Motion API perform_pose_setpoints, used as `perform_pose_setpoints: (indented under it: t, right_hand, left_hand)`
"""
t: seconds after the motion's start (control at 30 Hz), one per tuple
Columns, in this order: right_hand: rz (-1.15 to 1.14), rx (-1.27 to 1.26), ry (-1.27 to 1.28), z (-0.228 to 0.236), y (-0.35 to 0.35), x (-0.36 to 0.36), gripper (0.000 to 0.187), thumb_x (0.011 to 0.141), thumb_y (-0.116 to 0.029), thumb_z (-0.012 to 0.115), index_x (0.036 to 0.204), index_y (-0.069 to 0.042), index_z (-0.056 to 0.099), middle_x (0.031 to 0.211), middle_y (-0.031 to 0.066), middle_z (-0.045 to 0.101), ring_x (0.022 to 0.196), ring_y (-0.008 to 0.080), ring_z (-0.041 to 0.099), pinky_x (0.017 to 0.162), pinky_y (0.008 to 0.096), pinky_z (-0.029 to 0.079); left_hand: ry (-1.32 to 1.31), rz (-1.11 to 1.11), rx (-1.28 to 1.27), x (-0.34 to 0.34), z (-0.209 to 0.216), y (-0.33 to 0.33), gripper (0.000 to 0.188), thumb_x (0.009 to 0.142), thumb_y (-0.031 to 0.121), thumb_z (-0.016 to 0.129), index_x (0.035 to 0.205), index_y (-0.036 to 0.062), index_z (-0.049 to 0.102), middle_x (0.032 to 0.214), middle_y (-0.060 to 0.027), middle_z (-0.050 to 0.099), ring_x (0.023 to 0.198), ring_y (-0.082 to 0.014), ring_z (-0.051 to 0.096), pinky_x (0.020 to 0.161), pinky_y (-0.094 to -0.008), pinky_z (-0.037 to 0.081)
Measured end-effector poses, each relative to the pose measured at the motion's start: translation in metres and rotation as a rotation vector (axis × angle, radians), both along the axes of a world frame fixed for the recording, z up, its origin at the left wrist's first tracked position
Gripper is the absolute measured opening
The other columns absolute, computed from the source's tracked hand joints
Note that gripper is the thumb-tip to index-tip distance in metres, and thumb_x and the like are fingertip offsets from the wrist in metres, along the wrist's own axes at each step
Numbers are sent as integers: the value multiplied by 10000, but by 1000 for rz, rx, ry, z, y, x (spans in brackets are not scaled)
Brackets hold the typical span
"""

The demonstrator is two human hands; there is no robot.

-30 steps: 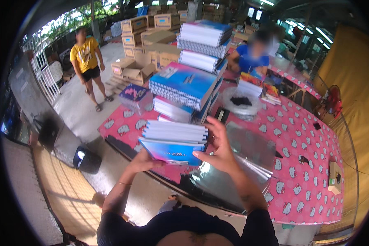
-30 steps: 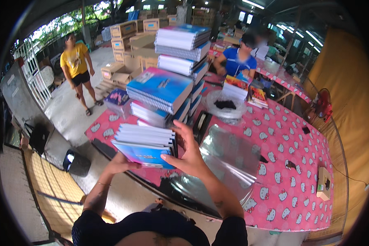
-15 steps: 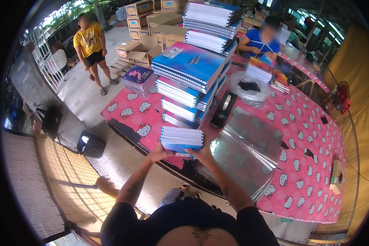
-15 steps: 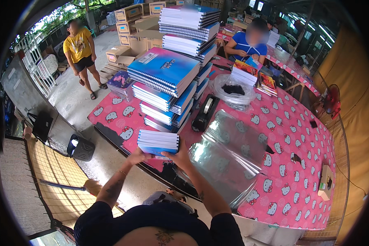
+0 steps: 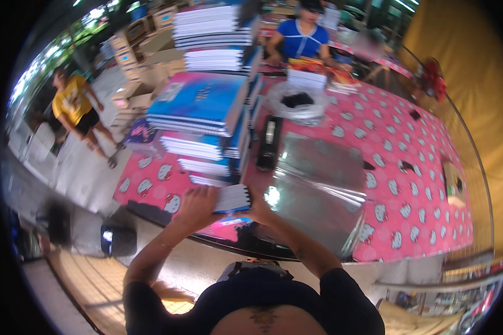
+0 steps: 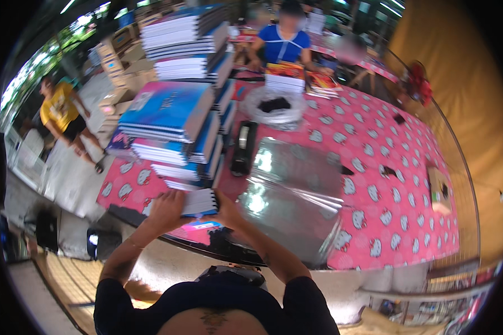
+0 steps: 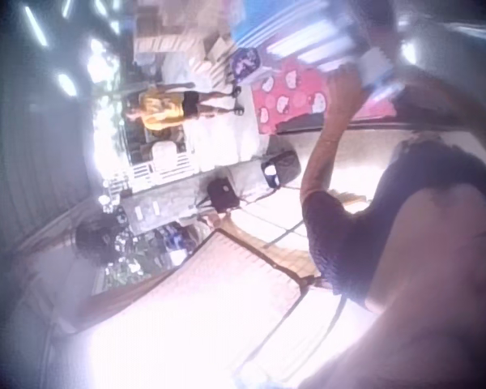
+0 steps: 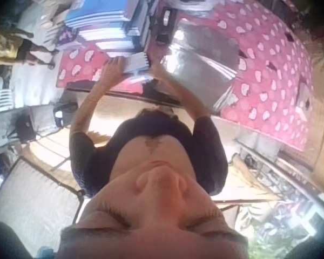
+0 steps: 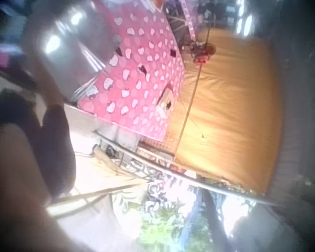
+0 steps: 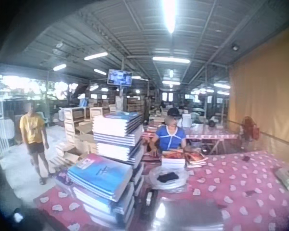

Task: The person is wrapping spiral notebooks in plastic film and sealing the packaging with tape at a workstation.

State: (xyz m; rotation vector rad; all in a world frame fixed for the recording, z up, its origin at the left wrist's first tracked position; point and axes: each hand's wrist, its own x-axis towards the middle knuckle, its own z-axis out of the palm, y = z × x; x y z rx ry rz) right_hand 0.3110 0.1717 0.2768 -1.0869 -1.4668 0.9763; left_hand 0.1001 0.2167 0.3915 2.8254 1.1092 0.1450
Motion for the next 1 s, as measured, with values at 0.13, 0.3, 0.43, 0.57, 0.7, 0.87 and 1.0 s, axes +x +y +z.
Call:
perform_pose_setpoints:
  t: [0.13, 0.3, 0.43, 0.57, 0.7, 0.87, 1.0]
  right_hand:
    - [3, -37, 46, 50, -20, 14, 921, 553, -179, 944, 1322, -29, 459, 1248, 137, 574, 1192, 246, 544, 1019, 380, 418]
    - [-253, 52, 235, 70, -88, 98, 1008, 670, -304, 891, 1468, -52, 329, 1401, 153, 470, 1304, 278, 453, 1110, 407, 342]
    - [-370, -314, 706, 22, -139, 143, 816, 780, -342, 821, 1404, -27, 399, 1283, 126, 566, 1158, 230, 576, 987, 369, 467]
    - [-578, -542, 670, 47, -162, 190, 690, 824, -430, 763, 1308, -19, 496, 1113, 80, 630, 949, 177, 643, 800, 339, 530]
    - [-669, -741, 430, -11, -150, 265, 678, 798, -568, 730, 1183, -23, 604, 958, 58, 652, 820, 170, 646, 702, 326, 523]
    - [-824, -717, -37, -56, -132, 290, 731, 771, -632, 718, 1154, -12, 663, 935, 64, 684, 798, 151, 644, 682, 324, 512]
    - [-993, -565, 247, -60, -130, 274, 655, 799, -592, 710, 1078, 0, 706, 893, 69, 690, 766, 123, 622, 595, 278, 502]
  left_hand:
    - [-241, -185, 254, 9, 25, -10, 644, 631, 399, 857, 1009, 17, 502, 827, -140, 603, 721, -351, 628, 658, -462, 512]
    - [-545, -14, -35, 57, 61, -43, 625, 655, 333, 881, 1035, -4, 516, 835, -188, 648, 737, -341, 669, 636, -405, 540]
    - [-955, 143, -703, 129, -8, -38, 563, 720, 291, 861, 1053, -52, 565, 905, -148, 692, 797, -201, 680, 682, -330, 546]
    - [-1058, 211, -1287, 209, -89, -37, 534, 775, 329, 820, 1085, -59, 625, 986, -116, 690, 812, -175, 665, 729, -308, 535]
    - [-921, 274, -1357, 269, -136, -19, 566, 771, 413, 804, 1069, -51, 677, 984, -110, 698, 821, -169, 665, 764, -307, 522]
    - [-451, 333, -870, 296, -161, 10, 695, 710, 640, 741, 940, -15, 723, 892, -157, 718, 848, -249, 697, 763, -352, 519]
    - [-348, 302, -549, 291, -141, -1, 794, 716, 760, 632, 935, 1, 719, 895, -200, 708, 891, -344, 691, 804, -431, 510]
